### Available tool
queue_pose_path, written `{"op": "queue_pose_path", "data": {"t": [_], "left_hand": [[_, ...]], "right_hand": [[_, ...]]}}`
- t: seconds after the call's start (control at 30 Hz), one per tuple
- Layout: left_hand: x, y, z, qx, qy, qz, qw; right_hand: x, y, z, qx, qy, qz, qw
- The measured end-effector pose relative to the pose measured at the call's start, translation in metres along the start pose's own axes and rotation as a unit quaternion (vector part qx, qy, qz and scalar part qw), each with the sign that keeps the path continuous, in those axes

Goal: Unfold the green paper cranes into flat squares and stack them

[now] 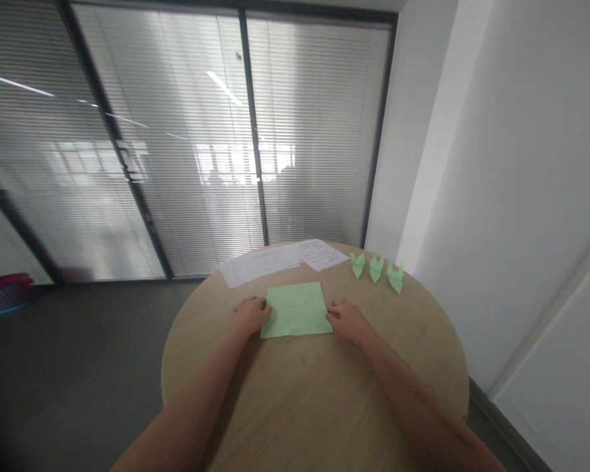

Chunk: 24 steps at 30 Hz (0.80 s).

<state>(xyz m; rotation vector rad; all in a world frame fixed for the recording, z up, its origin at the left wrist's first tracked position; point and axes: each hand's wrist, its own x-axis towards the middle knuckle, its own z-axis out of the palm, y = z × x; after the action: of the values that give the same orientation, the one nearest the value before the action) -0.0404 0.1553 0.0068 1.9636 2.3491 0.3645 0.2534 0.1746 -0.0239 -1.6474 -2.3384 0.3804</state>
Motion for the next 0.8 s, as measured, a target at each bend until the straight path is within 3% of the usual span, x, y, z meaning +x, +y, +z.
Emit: {"op": "queue_pose_path", "data": {"t": [0.3, 0.6, 0.8], "left_hand": [[0.009, 0.0, 0.005, -0.125, 0.005, 0.004, 0.992], [0.013, 0.002, 0.01, -0.264, -0.005, 0.052, 0.963], [0.02, -0.003, 0.016, -0.353, 0.017, 0.014, 0.935]], "right_hand": [[0.006, 0.01, 0.009, 0.212, 0.065, -0.018, 0.975], [0.004, 0.01, 0.005, 0.205, 0.069, -0.012, 0.976], [0.006, 0.019, 0.004, 0.186, 0.079, 0.041, 0.978]]}}
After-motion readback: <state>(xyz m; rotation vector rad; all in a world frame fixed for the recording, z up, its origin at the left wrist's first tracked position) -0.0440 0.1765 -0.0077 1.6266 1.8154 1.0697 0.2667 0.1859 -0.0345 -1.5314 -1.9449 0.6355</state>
